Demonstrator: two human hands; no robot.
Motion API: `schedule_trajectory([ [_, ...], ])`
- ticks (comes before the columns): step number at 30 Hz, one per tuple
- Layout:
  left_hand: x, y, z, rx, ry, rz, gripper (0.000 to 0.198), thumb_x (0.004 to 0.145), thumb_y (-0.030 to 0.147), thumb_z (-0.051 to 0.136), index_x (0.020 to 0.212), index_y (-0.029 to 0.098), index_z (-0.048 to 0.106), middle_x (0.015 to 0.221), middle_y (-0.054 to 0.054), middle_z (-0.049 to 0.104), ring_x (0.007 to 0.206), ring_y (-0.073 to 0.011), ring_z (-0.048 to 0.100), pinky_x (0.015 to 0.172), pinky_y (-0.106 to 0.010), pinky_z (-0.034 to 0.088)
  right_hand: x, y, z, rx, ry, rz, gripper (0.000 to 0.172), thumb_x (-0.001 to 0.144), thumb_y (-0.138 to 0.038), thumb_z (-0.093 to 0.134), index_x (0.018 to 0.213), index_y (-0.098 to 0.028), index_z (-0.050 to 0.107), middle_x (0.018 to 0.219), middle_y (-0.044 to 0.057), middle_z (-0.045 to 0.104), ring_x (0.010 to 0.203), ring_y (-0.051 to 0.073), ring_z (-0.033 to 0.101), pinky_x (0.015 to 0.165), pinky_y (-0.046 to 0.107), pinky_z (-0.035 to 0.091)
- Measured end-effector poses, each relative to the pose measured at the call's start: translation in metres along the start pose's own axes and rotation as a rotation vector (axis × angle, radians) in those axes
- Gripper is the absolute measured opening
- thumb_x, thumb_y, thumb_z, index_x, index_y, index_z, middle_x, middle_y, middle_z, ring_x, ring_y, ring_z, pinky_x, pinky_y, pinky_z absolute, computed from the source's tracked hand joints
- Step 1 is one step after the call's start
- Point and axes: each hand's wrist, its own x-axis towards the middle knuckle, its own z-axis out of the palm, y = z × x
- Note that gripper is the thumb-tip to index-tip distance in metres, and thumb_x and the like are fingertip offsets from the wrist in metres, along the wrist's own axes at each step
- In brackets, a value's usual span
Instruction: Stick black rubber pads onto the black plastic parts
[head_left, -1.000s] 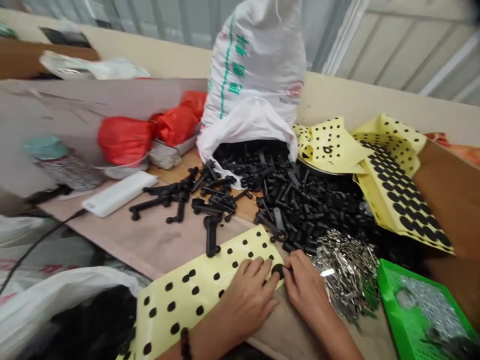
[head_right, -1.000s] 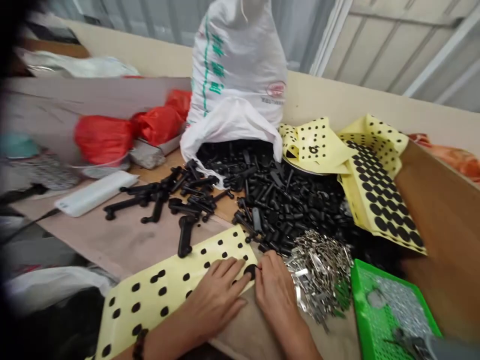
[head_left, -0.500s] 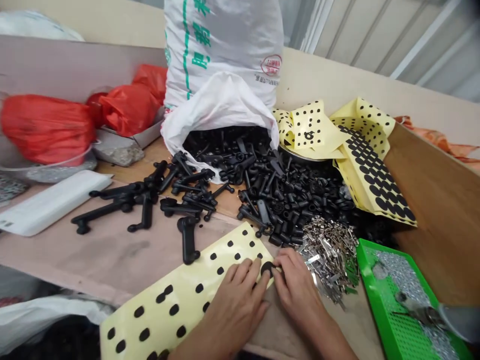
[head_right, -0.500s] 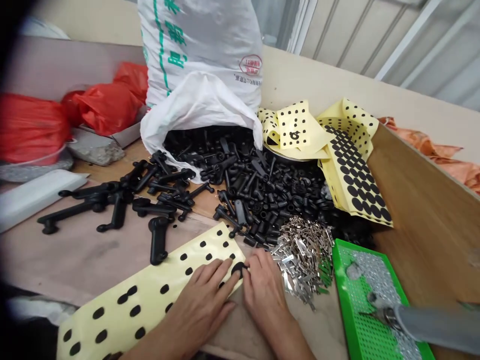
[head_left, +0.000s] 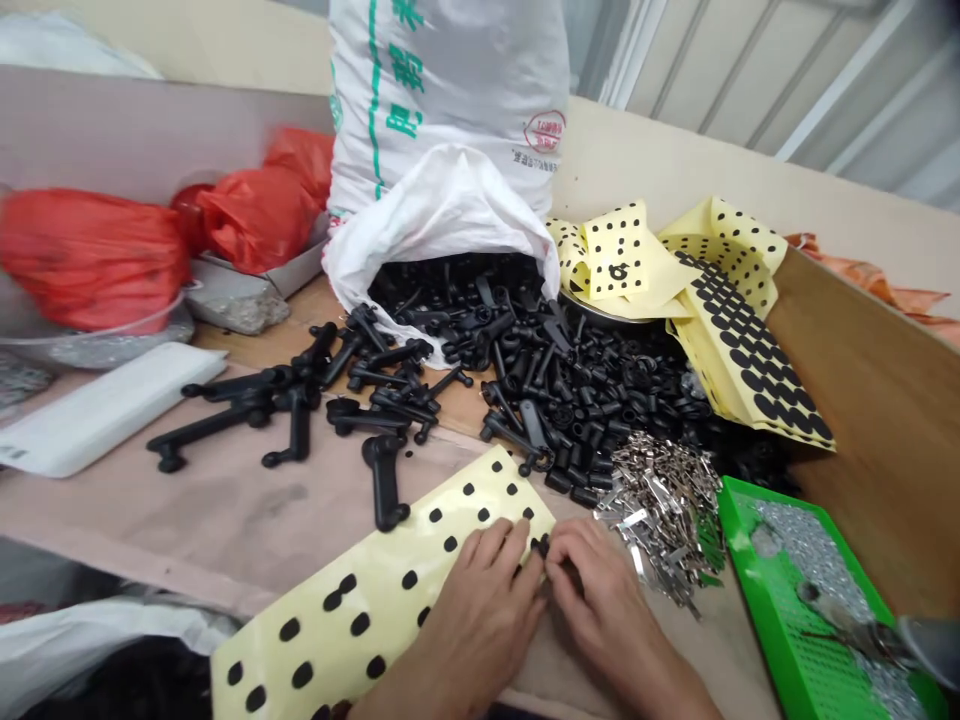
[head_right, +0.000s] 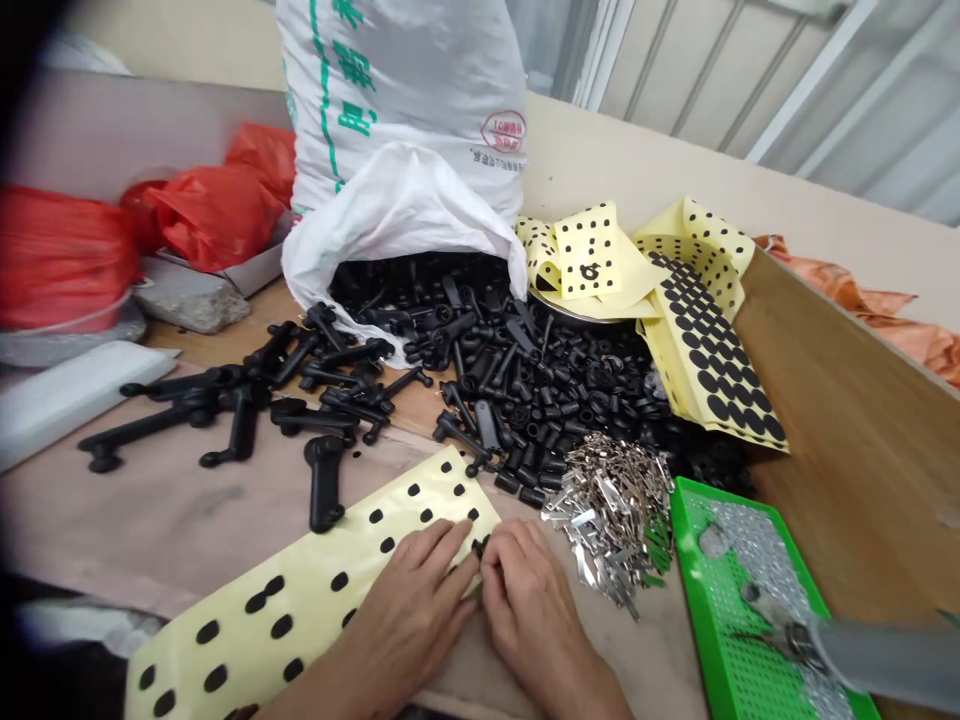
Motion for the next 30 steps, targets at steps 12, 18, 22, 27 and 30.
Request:
schedule_trajectory([
  [12,-0.010,-0.106,-0.086,0.169,0.087,-0.712,0.036,0.087,0.035,0.042,0.112,0.013,0.054,0.083,-0.011,0.063,0.082,-0.0315,0.059,0.066,-0.039,0.044,-0.006,0.010,-0.020,0.222,-0.100,0.070,0.013,0.080,-0.019,0.055,0.068,-0.024,0.057,0.097,0.006,0.068,0.096,0.024,0.063,0.080,0.034,0.051],
  [18,0.010,-0.104,-0.078,-0.422,0.027,-0.838,0.039,0.079,0.031,0.047,0.114,0.015,0.050,0.067,0.000,0.057,0.065,-0.0201,0.059,0.061,-0.029,0.044,-0.006,0.003,-0.028,0.824,-0.061,0.302,0.026,0.077,-0.044,0.063,0.067,-0.020,0.060,0.103,0.010,0.063,0.096,0.025,0.060,0.084,0.036,0.048],
  [22,0.011,-0.072,-0.073,-1.301,0.136,-0.859,0.052,0.074,0.033,0.058,0.121,0.017,0.042,0.087,-0.004,0.064,0.073,-0.0176,0.062,0.067,-0.029,0.049,-0.001,-0.006,-0.031,1.098,-0.011,0.355,0.028,0.072,-0.045,0.068,0.065,-0.020,0.059,0.099,0.009,0.062,0.090,0.024,0.057,0.081,0.035,0.047],
  [27,0.010,-0.057,-0.060,-0.793,0.153,-0.627,0.035,0.077,0.023,0.050,0.111,0.019,0.056,0.095,-0.008,0.066,0.084,-0.0218,0.063,0.073,-0.033,0.052,-0.001,-0.005,-0.029,1.153,-0.022,0.358,0.024,0.073,-0.041,0.067,0.068,-0.020,0.057,0.100,0.007,0.060,0.093,0.023,0.054,0.083,0.034,0.044],
  [30,0.002,-0.055,-0.043,-0.088,0.084,-0.259,0.048,0.075,0.006,0.041,0.117,0.024,0.057,0.104,-0.010,0.064,0.085,-0.0244,0.062,0.072,-0.037,0.052,-0.004,-0.001,-0.028,1.172,-0.015,0.381,0.023,0.073,-0.040,0.067,0.068,-0.020,0.057,0.100,0.007,0.059,0.093,0.023,0.054,0.083,0.034,0.043],
])
